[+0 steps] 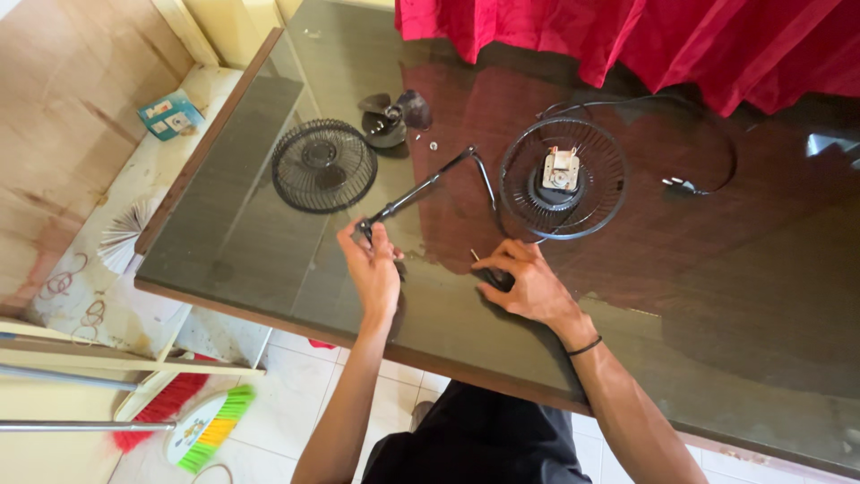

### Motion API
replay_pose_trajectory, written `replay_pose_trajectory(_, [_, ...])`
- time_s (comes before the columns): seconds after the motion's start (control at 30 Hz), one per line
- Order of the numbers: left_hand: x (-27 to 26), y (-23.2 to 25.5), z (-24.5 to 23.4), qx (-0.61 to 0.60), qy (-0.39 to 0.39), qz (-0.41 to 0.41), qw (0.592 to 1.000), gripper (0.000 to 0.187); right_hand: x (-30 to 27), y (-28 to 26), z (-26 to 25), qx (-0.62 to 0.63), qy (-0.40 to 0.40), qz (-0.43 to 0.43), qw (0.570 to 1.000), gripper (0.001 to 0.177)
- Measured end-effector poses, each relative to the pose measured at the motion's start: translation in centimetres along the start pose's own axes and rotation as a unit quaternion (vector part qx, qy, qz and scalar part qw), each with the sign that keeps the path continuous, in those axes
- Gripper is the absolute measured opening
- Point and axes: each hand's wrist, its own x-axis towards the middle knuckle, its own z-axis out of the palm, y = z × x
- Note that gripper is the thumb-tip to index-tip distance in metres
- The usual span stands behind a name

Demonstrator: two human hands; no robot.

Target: The person reassembles a small electric fan on a glass table. They align the black mounting bracket against the fan motor housing, insert screws, and tighten them using a screwdriver, adjusting the bracket and housing position as they work. The fan blade and grills remain set aside on the table.

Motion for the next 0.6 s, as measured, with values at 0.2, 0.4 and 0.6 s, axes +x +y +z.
replay_pose_trajectory(0.2, [-2.1, 0.0, 2.2, -0.061, 0.015, 0.034, 0.997, 0.036, -0.2, 1.0, 0.5, 0.042, 0.054, 0.079, 0.995, 0.023])
replay_pose_trajectory(0.4, [-4.2, -0.3, 3.2, -0.067, -0.009, -0.019, 0.998, 0.047, -0.1, 1.7, 0.3, -0.014, 0.119, 0.025, 0.993, 0.014])
replay_pose_trajectory(0.6, [-5.4, 0.5, 2.9, 0.021, -0.104, -0.029, 0.994, 0.053, -0.1, 1.9, 0.2, -0.043, 0.144, 0.011, 0.989, 0.015])
